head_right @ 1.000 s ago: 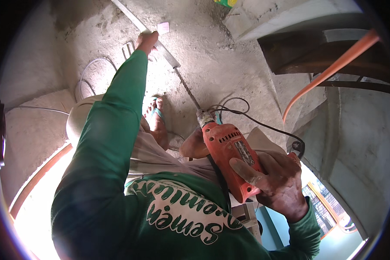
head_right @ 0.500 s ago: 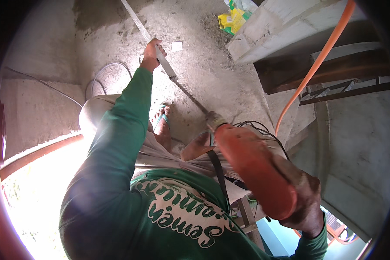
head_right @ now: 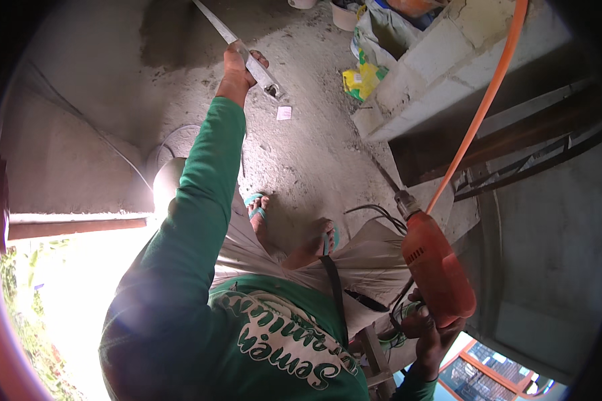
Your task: The person uses a power drill with a cutting attachment to cut a white PVC pipe. After cutting, the person uses pliers to remove a metal clip from the pipe end.
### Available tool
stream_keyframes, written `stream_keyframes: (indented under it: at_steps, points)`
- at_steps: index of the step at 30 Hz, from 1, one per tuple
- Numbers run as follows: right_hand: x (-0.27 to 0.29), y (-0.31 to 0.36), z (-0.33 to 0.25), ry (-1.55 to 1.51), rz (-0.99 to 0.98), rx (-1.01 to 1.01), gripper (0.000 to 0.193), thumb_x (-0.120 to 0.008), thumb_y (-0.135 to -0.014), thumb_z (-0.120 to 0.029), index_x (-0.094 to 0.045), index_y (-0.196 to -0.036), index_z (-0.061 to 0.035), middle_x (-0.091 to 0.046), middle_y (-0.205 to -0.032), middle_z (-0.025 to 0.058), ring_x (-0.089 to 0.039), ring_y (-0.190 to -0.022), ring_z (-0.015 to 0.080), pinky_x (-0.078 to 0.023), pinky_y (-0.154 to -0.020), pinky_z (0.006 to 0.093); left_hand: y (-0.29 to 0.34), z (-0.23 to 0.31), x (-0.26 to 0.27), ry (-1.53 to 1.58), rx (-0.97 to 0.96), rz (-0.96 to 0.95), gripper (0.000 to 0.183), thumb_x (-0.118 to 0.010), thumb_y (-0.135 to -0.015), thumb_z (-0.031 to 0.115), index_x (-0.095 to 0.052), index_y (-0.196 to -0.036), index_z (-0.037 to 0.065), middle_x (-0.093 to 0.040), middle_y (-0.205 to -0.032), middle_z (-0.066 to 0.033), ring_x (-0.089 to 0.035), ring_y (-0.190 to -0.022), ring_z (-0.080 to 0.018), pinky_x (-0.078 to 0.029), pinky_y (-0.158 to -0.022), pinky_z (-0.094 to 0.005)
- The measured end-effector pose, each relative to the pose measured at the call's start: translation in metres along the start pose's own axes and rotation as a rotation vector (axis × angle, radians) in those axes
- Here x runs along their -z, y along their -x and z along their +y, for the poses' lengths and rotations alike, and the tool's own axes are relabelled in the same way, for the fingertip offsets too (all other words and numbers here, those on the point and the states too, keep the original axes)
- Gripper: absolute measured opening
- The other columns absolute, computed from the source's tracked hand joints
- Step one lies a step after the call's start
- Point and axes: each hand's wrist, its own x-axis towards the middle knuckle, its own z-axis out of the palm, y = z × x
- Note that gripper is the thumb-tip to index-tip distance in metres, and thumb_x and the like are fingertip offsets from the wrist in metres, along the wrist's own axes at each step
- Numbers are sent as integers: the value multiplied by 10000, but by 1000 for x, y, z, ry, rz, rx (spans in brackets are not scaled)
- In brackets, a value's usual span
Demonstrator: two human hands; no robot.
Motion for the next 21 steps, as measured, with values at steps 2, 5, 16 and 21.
stream_keyframes:
  at_steps: [2,5,16,21]
  points:
    - [-5,4,15,-66,31,-8,651,-730,-933,-245,-436,-1436,46,-720,-1018,179,-662,-717,139,-529,-627,269,6,16,-5,5,-40,-51,349,-454,-1015,447,-436,-1002,99,-472,-671,-89,-489,-583,-261,-466,-562,-439]
    - [-6,9,28,-86,86,-35,653,-728,-933,-230,-424,-1442,43,-723,-1036,192,-666,-728,145,-530,-628,267,12,36,-7,20,-50,-82,378,-406,-1041,480,-423,-1031,103,-494,-732,-94,-514,-611,-259,-481,-573,-452]
    - [-27,7,21,-343,144,171,598,-803,-881,-221,-545,-1334,71,-716,-1070,183,-718,-843,241,-582,-726,344,34,59,-30,6,-40,-113,517,-594,-1026,400,-396,-1312,18,-614,-1063,-158,-700,-1012,-391,-624,-818,-534]
    - [-54,18,31,-438,-35,112,619,-775,-801,-234,-584,-1312,58,-709,-946,146,-710,-796,252,-576,-730,360,22,70,-33,52,7,-39,366,-677,-948,296,-465,-1077,26,-615,-912,-145,-679,-814,-319,-614,-675,-444]
